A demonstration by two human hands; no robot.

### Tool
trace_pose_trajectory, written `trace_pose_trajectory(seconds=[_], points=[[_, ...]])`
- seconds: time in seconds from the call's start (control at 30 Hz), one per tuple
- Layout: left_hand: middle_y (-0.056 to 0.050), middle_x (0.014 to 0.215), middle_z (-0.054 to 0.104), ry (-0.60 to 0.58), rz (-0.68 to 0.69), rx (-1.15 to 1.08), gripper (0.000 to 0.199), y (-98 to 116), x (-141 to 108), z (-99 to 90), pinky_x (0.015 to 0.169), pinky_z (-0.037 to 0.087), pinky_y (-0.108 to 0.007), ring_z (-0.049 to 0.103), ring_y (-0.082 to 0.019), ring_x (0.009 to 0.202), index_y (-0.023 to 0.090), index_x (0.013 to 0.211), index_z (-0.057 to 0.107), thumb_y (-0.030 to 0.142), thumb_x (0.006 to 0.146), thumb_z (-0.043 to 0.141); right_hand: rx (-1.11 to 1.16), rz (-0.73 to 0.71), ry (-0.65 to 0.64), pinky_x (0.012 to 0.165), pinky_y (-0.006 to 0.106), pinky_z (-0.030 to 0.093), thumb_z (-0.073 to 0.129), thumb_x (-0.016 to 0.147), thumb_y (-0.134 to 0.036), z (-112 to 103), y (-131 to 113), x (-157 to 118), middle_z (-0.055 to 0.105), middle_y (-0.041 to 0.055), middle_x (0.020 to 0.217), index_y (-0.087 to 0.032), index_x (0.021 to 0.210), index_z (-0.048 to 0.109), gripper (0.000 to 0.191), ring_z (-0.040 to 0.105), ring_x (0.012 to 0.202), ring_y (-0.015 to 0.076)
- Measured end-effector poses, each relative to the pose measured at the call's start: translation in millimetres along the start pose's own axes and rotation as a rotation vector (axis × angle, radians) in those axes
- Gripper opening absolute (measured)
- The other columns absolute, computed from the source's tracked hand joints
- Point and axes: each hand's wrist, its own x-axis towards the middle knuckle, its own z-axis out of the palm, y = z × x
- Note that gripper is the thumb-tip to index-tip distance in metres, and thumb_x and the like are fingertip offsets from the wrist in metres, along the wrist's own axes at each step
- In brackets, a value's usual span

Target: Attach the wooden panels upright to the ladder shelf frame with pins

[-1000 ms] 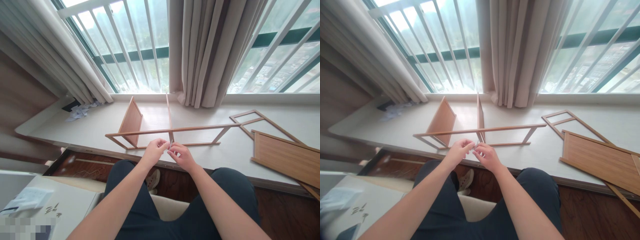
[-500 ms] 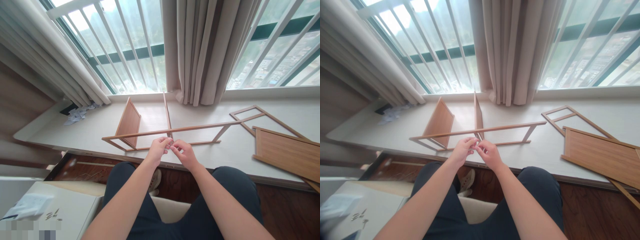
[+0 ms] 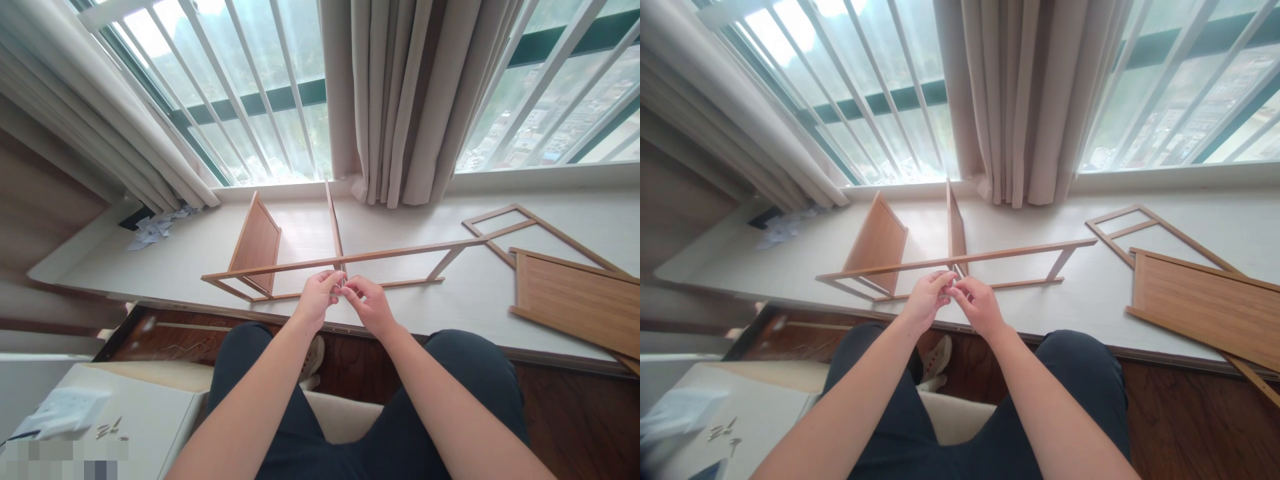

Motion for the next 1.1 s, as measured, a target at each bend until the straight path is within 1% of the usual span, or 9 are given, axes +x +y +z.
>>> trace_pose_trajectory(seconds=[0.3,0.47,0.63,0.8,1.1], points=[[0.001,0.069,0.057,0.002,-0.01,-0.033,0.039,-1.0,1.2,-0.2,0.054,0.035,-0.019,0.051,-0.008,0.062,0.014,0.082,0.076,0.043,0.061,0.091,0.023,-0.003,0.007,0.064,0.031,0.049,0.061,0.099,-0.057,0.8,0.0,1.1,0.071,0.0051,0.083,-0.023,0.088,0.071,0.037,0.062,0.072,0.0187],[0.002,0.068,0.057,0.007,-0.015,-0.056,0.039,-0.3,1.3,0.5,0.054,0.036,-0.019,0.05,-0.008,0.06,0.014,0.083,0.075,0.043,0.062,0.091,0.064,0.04,0.005,0.063,0.03,0.051,0.06,0.099,-0.058,0.8,0.3,1.5,0.071,0.0051,0.082,-0.022,0.088,0.071,0.039,0.062,0.07,0.0185],[0.001,0.069,0.057,-0.004,-0.013,-0.064,0.038,1.0,2.6,0.9,0.051,0.034,-0.018,0.049,-0.007,0.059,0.013,0.082,0.074,0.042,0.062,0.091,0.106,0.076,0.001,0.06,0.03,0.051,0.061,0.099,-0.057,1.8,5.3,1.4,0.072,0.0061,0.086,-0.022,0.09,0.072,0.038,0.062,0.069,0.018],[0.001,0.069,0.057,0.006,-0.02,-0.064,0.041,1.8,4.1,1.4,0.05,0.035,-0.017,0.049,-0.007,0.059,0.013,0.082,0.075,0.042,0.06,0.092,0.15,0.111,0.001,0.058,0.028,0.05,0.062,0.098,-0.058,3.0,8.6,1.0,0.072,0.0059,0.085,-0.021,0.092,0.074,0.039,0.061,0.067,0.017],[0.001,0.066,0.057,-0.003,-0.016,-0.053,0.037,2.4,4.5,2.1,0.05,0.035,-0.02,0.051,-0.009,0.057,0.013,0.081,0.073,0.041,0.062,0.088,0.308,0.182,0.007,0.055,0.028,0.05,0.064,0.096,-0.058,5.0,1.4,0.6,0.072,0.0043,0.08,-0.02,0.091,0.073,0.038,0.061,0.063,0.0158]])
